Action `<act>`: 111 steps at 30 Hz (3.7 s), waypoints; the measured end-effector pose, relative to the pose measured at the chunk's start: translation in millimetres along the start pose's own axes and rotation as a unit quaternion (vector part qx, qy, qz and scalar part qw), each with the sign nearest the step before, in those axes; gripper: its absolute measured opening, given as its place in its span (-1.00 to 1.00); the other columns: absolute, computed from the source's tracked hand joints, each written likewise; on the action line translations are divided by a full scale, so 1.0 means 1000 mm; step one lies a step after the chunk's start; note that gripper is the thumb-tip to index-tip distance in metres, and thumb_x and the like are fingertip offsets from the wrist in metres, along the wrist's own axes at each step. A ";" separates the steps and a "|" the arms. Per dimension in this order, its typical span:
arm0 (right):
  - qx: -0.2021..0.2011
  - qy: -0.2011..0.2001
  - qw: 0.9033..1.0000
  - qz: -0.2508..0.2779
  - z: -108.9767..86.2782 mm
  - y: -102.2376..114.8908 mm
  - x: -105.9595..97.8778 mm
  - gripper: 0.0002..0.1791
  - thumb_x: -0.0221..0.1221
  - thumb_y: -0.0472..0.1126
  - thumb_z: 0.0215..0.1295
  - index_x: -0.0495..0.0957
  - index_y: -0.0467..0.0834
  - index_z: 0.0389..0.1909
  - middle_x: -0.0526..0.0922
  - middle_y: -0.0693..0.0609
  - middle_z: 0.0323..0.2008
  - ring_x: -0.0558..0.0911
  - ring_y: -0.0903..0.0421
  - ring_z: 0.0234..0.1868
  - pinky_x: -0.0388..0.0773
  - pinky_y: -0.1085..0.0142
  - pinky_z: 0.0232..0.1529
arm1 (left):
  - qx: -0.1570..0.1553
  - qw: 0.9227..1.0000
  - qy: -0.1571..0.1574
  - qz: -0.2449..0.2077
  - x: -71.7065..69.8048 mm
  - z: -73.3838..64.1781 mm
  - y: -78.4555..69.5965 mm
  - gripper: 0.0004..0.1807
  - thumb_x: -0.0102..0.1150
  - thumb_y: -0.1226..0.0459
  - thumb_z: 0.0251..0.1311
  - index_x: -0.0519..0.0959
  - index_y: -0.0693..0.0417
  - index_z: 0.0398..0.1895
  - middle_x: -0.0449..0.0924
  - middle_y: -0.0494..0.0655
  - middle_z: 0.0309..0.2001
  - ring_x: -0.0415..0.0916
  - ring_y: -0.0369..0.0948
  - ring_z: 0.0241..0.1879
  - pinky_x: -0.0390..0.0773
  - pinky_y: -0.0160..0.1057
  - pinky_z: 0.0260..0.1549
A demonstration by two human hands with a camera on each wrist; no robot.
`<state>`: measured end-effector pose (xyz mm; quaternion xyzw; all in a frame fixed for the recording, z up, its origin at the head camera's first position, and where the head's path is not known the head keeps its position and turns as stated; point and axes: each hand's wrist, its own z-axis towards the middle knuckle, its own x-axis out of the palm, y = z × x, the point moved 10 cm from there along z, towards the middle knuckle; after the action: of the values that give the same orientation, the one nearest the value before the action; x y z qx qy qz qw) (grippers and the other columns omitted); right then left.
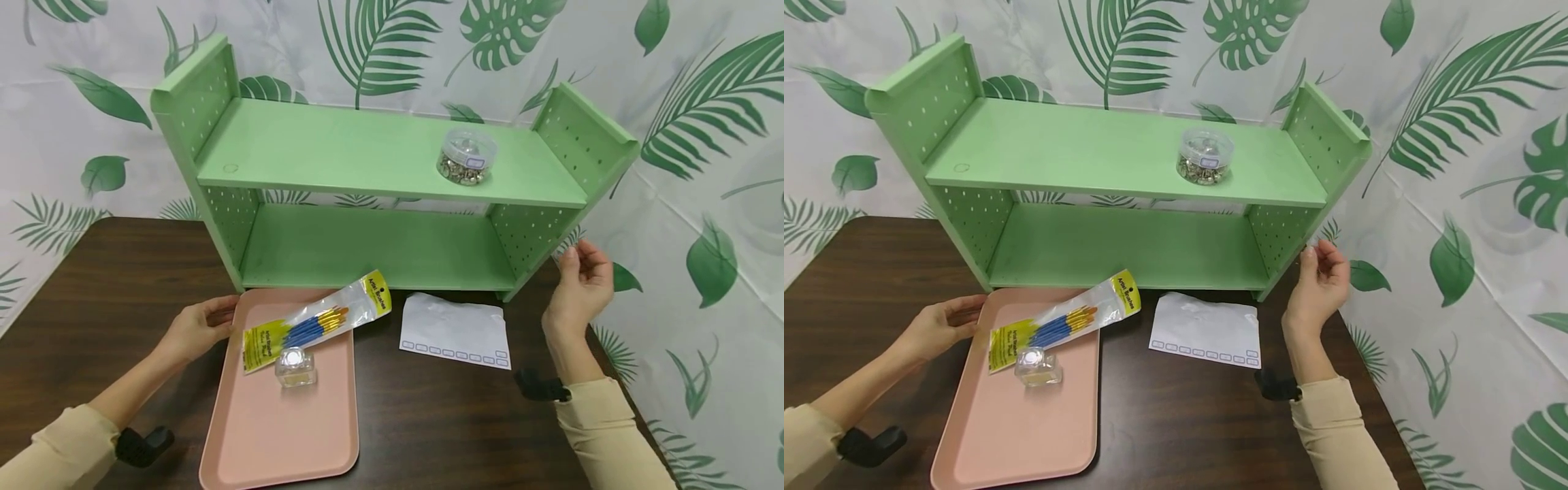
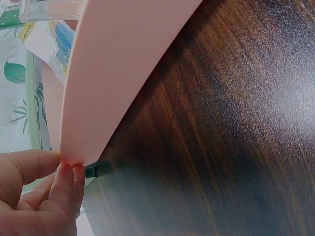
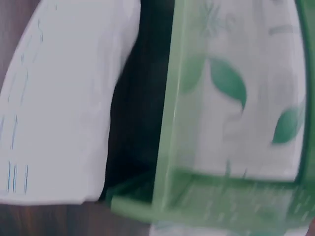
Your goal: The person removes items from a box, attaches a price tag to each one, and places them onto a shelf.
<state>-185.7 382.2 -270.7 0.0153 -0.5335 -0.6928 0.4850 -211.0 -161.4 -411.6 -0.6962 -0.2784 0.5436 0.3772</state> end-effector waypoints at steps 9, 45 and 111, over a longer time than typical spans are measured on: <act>0.097 0.233 0.963 -0.091 -0.093 -0.021 0.087 -0.83 0.23 -0.46 0.14 0.57 -0.35 -0.21 0.64 0.12 -0.34 0.58 0.23 -0.29 0.52 0.47 -0.22 | -0.002 1.000 -0.006 0.004 -0.001 -0.001 -0.001 -0.43 0.04 0.42 0.27 0.17 0.47 0.31 0.31 0.45 0.21 0.39 0.23 0.14 0.59 -0.15 -0.12; 0.225 0.663 0.697 -0.154 -0.314 -0.083 0.185 -0.66 0.32 -0.43 0.04 0.58 -0.36 -0.10 0.65 -0.20 -0.13 0.60 0.22 -0.16 0.56 0.45 -0.10 | -0.008 1.000 -0.012 -0.007 0.000 -0.002 -0.002 -0.44 0.01 0.45 0.26 0.18 0.50 0.30 0.30 0.47 0.20 0.38 0.24 0.14 0.59 -0.18 -0.13; 0.163 0.499 0.806 -0.273 -0.157 -0.064 0.029 -0.77 0.21 -0.38 0.20 0.56 -0.38 -0.14 0.65 -0.23 -0.26 0.59 0.31 -0.24 0.57 0.47 -0.20 | -0.016 1.000 -0.004 -0.014 0.004 0.001 0.003 -0.42 0.01 0.50 0.24 0.15 0.50 0.32 0.29 0.48 0.20 0.34 0.23 0.17 0.58 -0.29 -0.12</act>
<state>-158.2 245.4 -372.0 0.5824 -0.2970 -0.5963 0.4659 -210.7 -159.6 -416.6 -0.6962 -0.2985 0.5364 0.3721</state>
